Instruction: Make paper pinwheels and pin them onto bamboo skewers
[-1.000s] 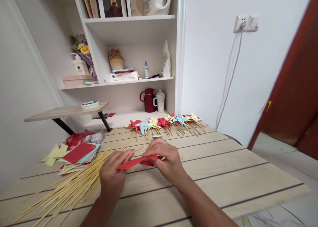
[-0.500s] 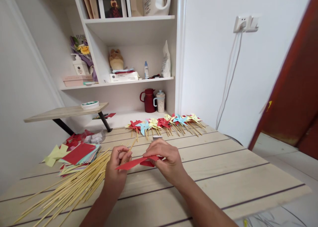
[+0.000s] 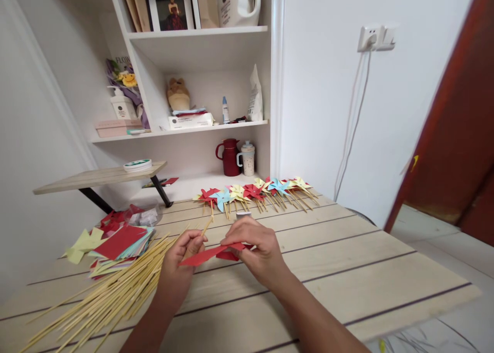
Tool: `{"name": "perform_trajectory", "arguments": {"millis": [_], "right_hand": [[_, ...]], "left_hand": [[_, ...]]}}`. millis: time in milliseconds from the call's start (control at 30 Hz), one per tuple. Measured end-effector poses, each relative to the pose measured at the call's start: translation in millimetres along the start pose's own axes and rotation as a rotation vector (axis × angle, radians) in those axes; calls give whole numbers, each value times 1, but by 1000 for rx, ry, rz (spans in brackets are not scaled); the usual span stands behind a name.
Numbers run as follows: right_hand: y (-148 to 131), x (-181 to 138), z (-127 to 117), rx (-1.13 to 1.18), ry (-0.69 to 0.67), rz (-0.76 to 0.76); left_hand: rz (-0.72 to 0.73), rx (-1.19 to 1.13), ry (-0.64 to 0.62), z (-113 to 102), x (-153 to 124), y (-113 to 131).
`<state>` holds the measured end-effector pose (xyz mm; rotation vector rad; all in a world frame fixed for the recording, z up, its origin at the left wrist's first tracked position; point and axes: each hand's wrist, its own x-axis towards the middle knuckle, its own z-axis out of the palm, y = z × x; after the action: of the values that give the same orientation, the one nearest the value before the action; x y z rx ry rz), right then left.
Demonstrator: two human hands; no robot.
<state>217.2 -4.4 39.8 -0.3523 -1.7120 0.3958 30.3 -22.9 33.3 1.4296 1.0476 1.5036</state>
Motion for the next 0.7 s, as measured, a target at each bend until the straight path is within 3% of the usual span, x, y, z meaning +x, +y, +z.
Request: {"name": "perform_trajectory", "arguments": {"millis": [333,700], "right_hand": [[-2,1,0,-3,3,0],[-3,1,-2,-5,8,9]], "left_hand": [[-90,18,-168,-1,0,2],[-88,-38,-170,9,-9,18]]}}
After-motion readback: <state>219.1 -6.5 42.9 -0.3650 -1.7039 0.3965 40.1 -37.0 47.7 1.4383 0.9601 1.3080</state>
